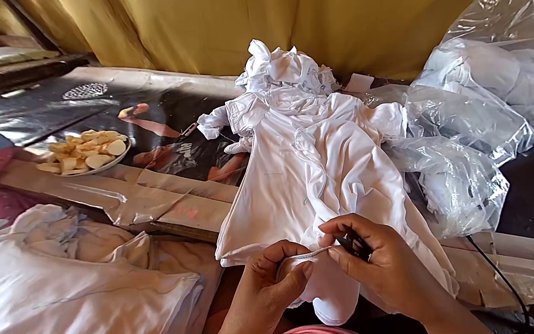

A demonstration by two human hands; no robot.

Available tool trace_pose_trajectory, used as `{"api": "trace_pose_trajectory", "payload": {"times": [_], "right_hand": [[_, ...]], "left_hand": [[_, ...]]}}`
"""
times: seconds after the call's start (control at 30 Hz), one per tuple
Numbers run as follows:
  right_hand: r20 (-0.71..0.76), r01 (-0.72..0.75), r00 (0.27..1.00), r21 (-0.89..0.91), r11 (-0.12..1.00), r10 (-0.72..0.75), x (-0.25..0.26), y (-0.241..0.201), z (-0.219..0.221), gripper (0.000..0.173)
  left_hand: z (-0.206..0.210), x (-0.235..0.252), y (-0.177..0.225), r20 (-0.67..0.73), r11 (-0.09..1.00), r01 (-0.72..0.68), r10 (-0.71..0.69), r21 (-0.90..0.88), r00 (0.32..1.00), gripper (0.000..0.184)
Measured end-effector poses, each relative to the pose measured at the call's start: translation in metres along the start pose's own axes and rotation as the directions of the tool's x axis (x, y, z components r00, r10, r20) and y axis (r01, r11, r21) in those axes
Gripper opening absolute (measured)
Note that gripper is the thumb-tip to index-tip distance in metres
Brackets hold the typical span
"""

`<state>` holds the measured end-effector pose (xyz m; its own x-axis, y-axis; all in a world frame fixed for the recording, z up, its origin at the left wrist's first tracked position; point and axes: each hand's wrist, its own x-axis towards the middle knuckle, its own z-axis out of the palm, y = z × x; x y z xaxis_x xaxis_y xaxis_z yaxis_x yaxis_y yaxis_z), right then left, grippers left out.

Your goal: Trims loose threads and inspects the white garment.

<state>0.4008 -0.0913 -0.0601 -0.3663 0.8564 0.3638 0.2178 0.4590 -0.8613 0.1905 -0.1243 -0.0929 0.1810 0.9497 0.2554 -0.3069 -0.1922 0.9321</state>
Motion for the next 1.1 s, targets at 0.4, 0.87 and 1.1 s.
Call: {"api": "trace_pose_trajectory", "payload": {"times": [0.4, 0.87, 1.1], "right_hand": [[-0.153, 0.0, 0.988, 0.149, 0.989, 0.023, -0.008, -0.011, 0.0, 0.02], [0.148, -0.199, 0.97, 0.024, 0.98, 0.193, -0.018, -0.032, 0.016, 0.024], [0.143, -0.203, 0.97, 0.014, 0.979, 0.199, -0.016, -0.033, 0.015, 0.025]], "left_hand": [[0.01, 0.005, 0.008, -0.105, 0.967, 0.183, -0.204, -0.179, 0.973, 0.01], [0.012, 0.004, 0.012, -0.119, 0.98, 0.106, -0.127, -0.169, 0.985, 0.014], [0.012, 0.005, 0.012, -0.122, 0.984, 0.086, -0.106, -0.159, 0.987, 0.015]]}}
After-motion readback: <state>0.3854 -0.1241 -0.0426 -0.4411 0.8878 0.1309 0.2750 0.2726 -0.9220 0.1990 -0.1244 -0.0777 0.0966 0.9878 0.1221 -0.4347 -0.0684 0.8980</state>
